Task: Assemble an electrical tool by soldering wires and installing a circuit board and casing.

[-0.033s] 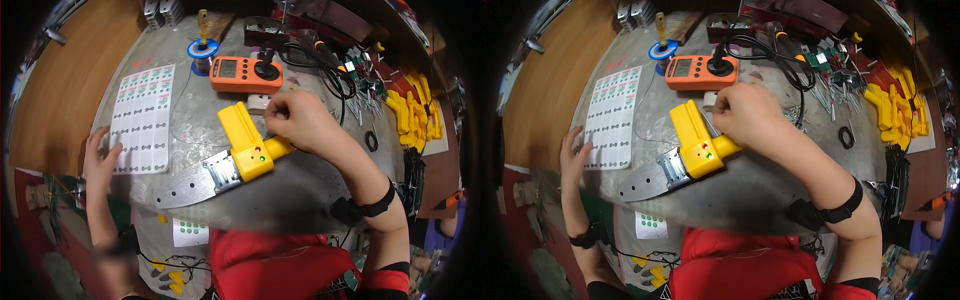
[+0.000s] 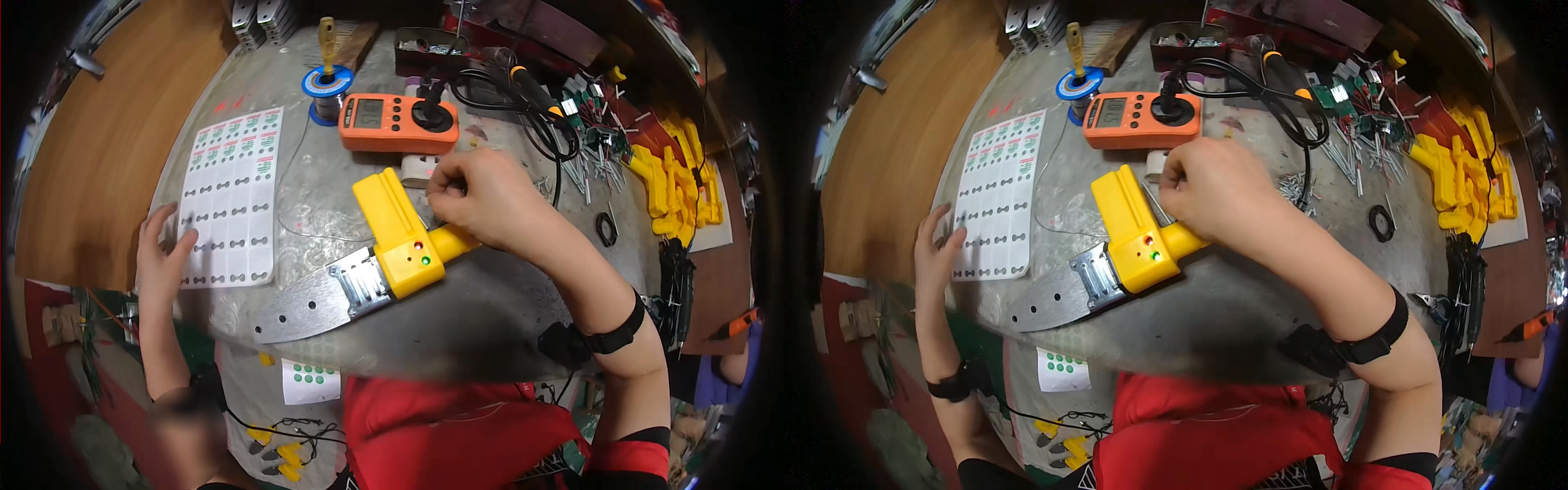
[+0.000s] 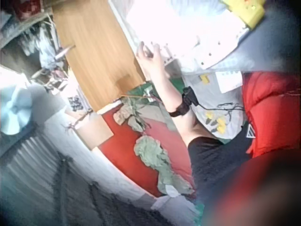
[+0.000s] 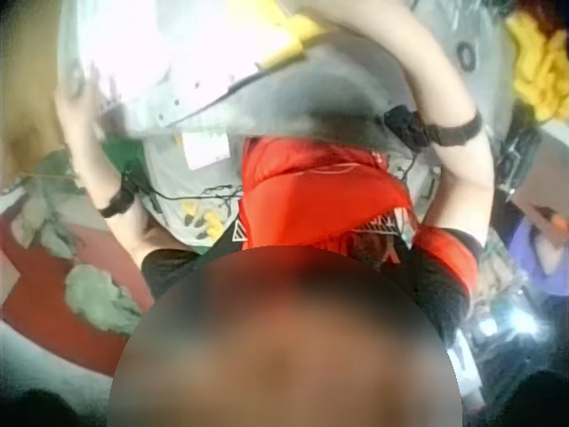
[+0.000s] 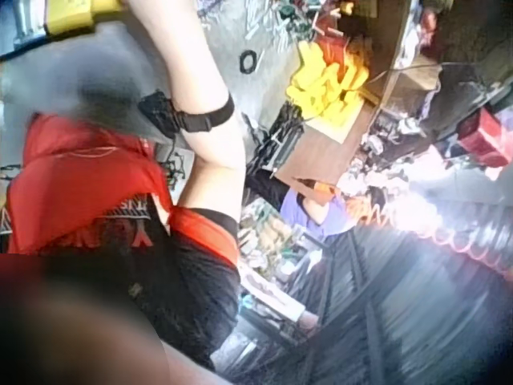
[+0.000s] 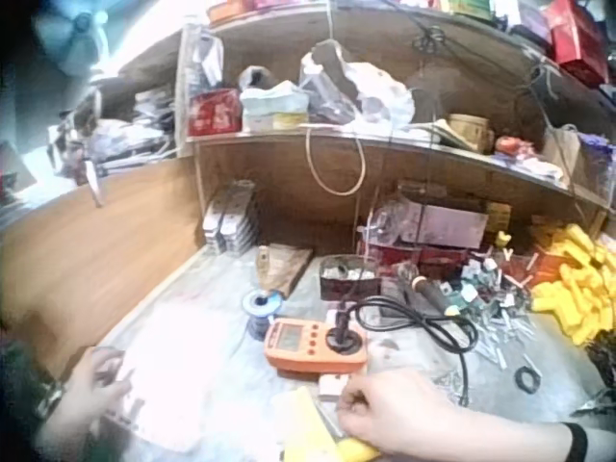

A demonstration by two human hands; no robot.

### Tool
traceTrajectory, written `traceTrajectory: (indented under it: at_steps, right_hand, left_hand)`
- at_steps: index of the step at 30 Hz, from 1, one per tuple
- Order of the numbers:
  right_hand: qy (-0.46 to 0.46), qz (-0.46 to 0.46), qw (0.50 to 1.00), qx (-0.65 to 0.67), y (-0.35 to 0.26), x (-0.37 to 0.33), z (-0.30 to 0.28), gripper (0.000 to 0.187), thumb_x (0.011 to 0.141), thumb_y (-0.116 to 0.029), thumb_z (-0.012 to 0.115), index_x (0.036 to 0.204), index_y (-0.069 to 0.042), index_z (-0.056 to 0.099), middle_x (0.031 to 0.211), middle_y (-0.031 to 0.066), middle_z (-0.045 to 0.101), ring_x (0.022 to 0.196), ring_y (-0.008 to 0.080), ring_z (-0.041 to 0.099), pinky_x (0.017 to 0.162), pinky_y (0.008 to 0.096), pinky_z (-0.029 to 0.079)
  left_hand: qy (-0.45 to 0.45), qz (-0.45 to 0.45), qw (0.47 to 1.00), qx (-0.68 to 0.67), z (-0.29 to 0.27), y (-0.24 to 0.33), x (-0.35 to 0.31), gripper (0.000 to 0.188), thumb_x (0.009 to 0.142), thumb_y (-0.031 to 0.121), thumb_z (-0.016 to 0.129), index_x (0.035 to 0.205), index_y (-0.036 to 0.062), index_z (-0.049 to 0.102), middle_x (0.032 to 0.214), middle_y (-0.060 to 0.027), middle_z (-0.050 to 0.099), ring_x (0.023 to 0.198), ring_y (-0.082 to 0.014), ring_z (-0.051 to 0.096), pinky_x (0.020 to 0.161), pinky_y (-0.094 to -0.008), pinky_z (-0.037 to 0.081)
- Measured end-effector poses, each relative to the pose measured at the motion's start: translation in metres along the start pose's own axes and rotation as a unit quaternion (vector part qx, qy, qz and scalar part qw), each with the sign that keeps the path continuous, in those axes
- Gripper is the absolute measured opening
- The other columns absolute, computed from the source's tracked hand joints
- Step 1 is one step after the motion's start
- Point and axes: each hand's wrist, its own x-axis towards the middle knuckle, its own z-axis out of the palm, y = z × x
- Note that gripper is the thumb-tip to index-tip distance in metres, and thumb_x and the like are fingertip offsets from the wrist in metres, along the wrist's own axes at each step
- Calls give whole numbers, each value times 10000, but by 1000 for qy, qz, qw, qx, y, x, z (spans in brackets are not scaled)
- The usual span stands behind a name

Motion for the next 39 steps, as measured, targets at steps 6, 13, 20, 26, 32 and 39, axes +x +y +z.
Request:
traceTrajectory:
  at_steps: [6, 13, 20, 26, 32, 39]
  right_hand:
    - [-92, 2, 996, 14, -1, -1, -4, 193, 776, -208, 646, 859, -64, 745, 833, 147, 705, 819, 321, 683, 770, 415, 527]
    - [-79, -216, 972, -43, -44, -9, -19, 218, 804, -173, 636, 966, -47, 710, 1005, 136, 689, 904, 302, 663, 759, 414, 520]
    - [-142, -384, 888, -210, -94, 41, 81, 593, 850, -269, 656, 1331, 29, 480, 1427, 186, 468, 1333, 333, 435, 1080, 439, 370]
    - [-224, -358, 868, -261, -108, 52, 85, 652, 869, -346, 645, 1358, 43, 458, 1472, 203, 420, 1373, 309, 400, 1117, 468, 320]
    - [-226, -358, 866, -268, -112, 53, 84, 641, 860, -353, 646, 1351, 20, 472, 1474, 194, 423, 1375, 287, 403, 1111, 471, 318]
    - [-219, -359, 864, -278, -112, 50, 82, 655, 852, -355, 651, 1369, -2, 458, 1489, 177, 410, 1373, 281, 408, 1101, 499, 323]
  left_hand:
    - [-9, -4, 995, 103, 19, 0, 44, 698, 733, 317, 789, 1288, -33, 552, 1328, -243, 517, 1250, -373, 495, 1041, -407, 406]
    - [-1, -76, 988, 137, 9, 9, 65, 799, 686, 396, 818, 1289, -54, 548, 1304, -273, 518, 1218, -386, 520, 999, -423, 446]
    - [-21, -151, 988, 25, 4, 1, 82, 782, 730, 284, 817, 1325, -106, 493, 1373, -258, 486, 1137, -303, 594, 835, -364, 543]
    - [-70, -242, 943, -219, 7, 22, 77, 713, 819, 242, 740, 1339, -138, 435, 1253, -228, 535, 994, -264, 621, 719, -337, 552]
    - [-160, -265, 918, -247, 0, -6, 97, 382, 816, 250, 746, 1057, -37, 671, 770, -41, 623, 666, -92, 533, 565, -237, 398]
    - [-105, -185, 966, -148, 14, 20, 90, 353, 775, 273, 755, 994, -1, 712, 836, -71, 620, 757, -185, 569, 678, -312, 458]
